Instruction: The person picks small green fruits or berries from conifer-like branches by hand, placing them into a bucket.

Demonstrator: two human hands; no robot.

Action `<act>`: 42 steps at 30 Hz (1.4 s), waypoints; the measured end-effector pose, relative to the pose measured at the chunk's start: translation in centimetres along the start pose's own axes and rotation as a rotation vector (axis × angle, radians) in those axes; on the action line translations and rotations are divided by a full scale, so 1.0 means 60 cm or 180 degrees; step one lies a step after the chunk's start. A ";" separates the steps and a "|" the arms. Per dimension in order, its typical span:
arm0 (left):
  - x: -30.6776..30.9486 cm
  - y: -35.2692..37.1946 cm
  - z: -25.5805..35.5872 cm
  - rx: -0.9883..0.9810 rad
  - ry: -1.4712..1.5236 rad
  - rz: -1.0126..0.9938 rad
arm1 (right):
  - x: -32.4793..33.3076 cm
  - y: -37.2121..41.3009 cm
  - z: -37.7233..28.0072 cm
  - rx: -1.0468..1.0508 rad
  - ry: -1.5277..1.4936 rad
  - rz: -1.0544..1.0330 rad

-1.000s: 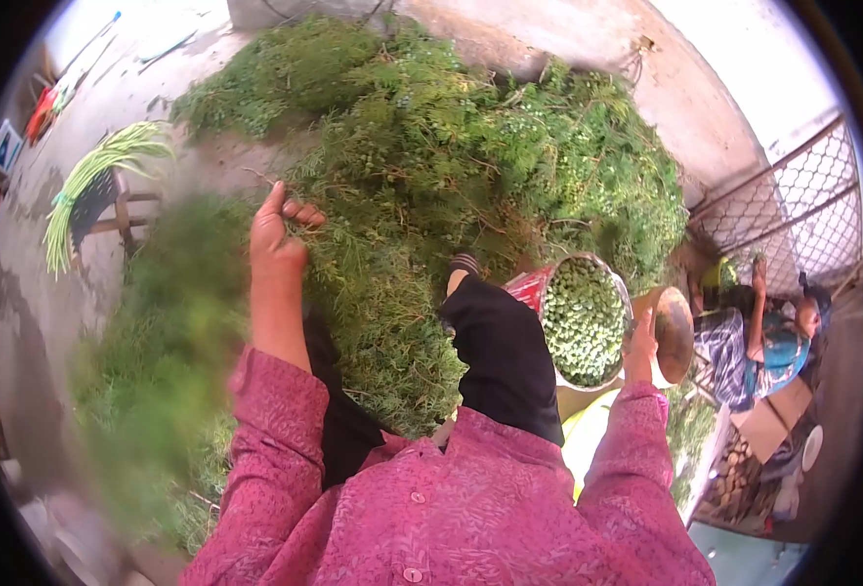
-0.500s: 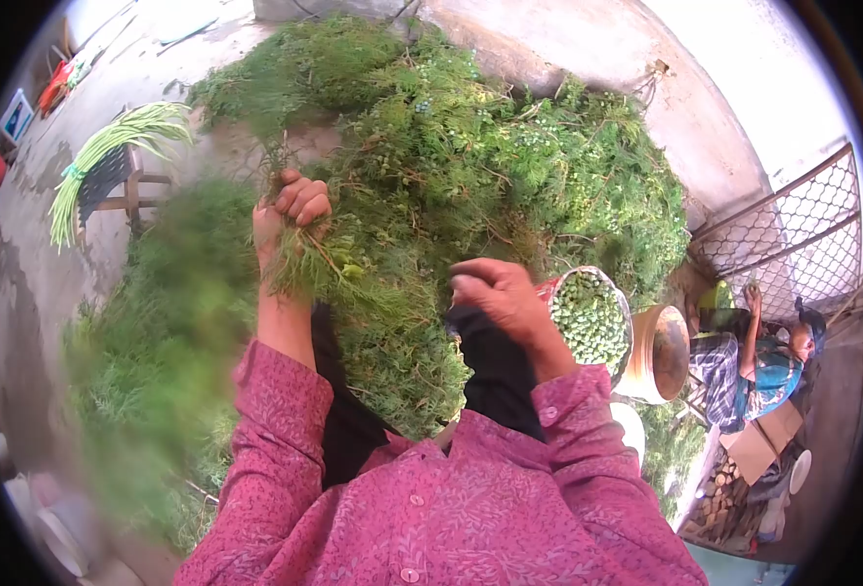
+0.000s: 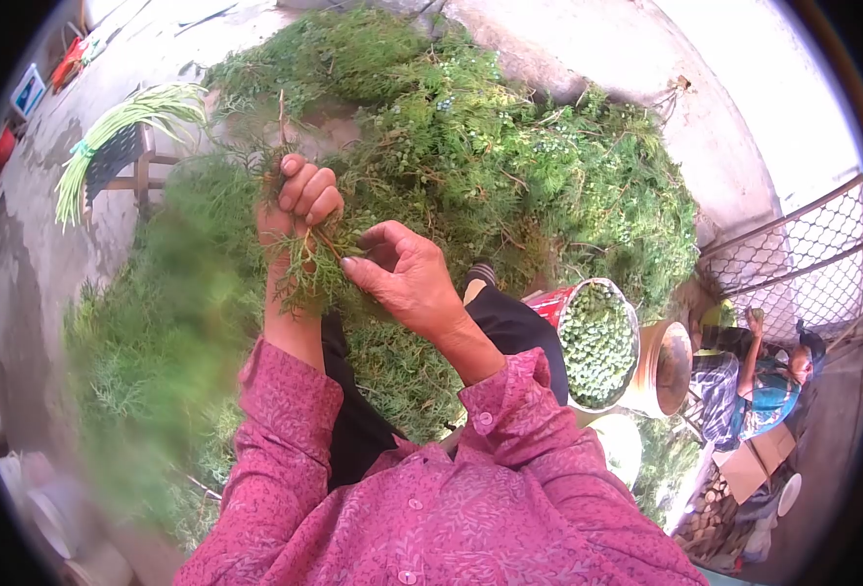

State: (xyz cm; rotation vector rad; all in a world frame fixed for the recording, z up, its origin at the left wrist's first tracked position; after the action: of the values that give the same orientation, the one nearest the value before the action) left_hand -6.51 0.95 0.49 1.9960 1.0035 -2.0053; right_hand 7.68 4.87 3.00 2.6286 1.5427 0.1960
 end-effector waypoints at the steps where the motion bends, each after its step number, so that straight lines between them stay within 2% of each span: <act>1: -0.001 0.000 0.001 -0.0016 -0.0077 -0.0030 | -0.003 0.000 -0.001 0.0030 -0.0006 0.0033; 4: -0.003 0.000 0.000 0.0031 -0.0203 0.0003 | -0.014 0.001 -0.007 0.0151 -0.0408 0.0132; 8: -0.002 0.001 0.000 0.0009 -0.0135 0.0121 | -0.015 0.000 -0.015 0.0186 -0.0379 0.0110; 10: -0.005 0.005 0.000 -0.0044 -0.0191 0.0352 | -0.013 0.008 -0.021 -0.0115 -0.0495 0.0051; 14: 0.006 0.003 -0.017 0.0140 -0.0219 0.0174 | -0.004 0.026 -0.017 -0.0560 -0.1051 0.0012; 17: 0.007 0.006 -0.033 0.0147 -0.0223 0.0318 | -0.004 0.044 -0.013 -0.0305 -0.0974 0.0319; 19: 0.005 0.008 -0.036 0.0121 -0.0232 0.0390 | -0.005 0.053 -0.030 0.0524 -0.0255 0.0774; 21: 0.010 0.009 -0.030 0.0100 -0.0238 0.0463 | -0.009 0.065 -0.043 0.0557 -0.0242 0.0734; 23: 0.019 0.005 0.001 -0.0292 0.0004 0.0313 | -0.001 0.076 -0.047 0.0599 -0.0226 0.0680; 25: 0.002 0.002 0.005 -0.0190 0.0224 0.0085 | -0.003 0.091 -0.017 -0.0818 -0.2020 -0.0522; 26: -0.011 0.002 0.006 -0.0086 0.0431 -0.0144 | 0.007 0.088 -0.010 -0.0820 -0.2016 -0.0531; 28: -0.015 0.007 0.002 -0.0083 0.0447 -0.0157 | 0.019 0.069 -0.006 -0.1004 -0.3862 -0.0523; 29: -0.009 0.009 -0.001 0.0000 0.0493 -0.0124 | 0.030 0.067 -0.007 -0.1020 -0.3891 -0.0345; 30: -0.005 0.010 -0.005 0.0095 0.0545 -0.0088 | 0.038 0.061 -0.007 -0.1027 -0.3902 -0.0344; 32: -0.003 0.009 -0.010 0.0164 0.0545 -0.0139 | 0.059 0.041 -0.015 -0.0504 -0.3184 -0.0439; 33: -0.003 0.008 -0.013 0.0229 0.0579 -0.0190 | 0.065 0.029 -0.023 -0.0369 -0.2195 -0.0139; 34: -0.005 0.007 -0.016 0.0287 0.0613 -0.0242 | 0.065 0.018 -0.020 -0.0366 -0.2189 -0.0138; 36: -0.008 0.004 -0.023 0.0360 0.0563 -0.0385 | 0.069 -0.007 -0.009 -0.0174 -0.0558 0.0147; 38: -0.012 0.003 -0.026 0.0422 0.0498 -0.0513 | 0.057 -0.023 -0.002 -0.0401 -0.0727 0.0043; 40: -0.014 0.006 -0.031 0.0504 0.0422 -0.0519 | 0.035 -0.032 0.001 -0.0601 -0.0791 -0.0449; 41: -0.013 0.007 -0.029 0.0502 0.0414 -0.0494 | 0.021 -0.034 0.006 -0.0826 -0.1076 -0.0996; 42: -0.013 0.006 -0.030 0.0562 0.0407 -0.0520 | 0.018 -0.036 0.008 -0.0830 -0.1085 -0.0996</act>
State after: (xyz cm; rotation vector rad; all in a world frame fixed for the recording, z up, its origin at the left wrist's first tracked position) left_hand -4.70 1.37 1.28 2.2245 1.0821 -2.1405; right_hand 6.44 6.86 2.30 2.0630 1.6469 -0.0675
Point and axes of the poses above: each hand's wrist, its own y-axis away from the middle knuckle, its own x-axis out of the back of the hand, z = x × y, the point moved 4 cm from there along -y, towards the middle knuckle, and after that the axes turned 5 degrees about -y, right-handed, at the moved point
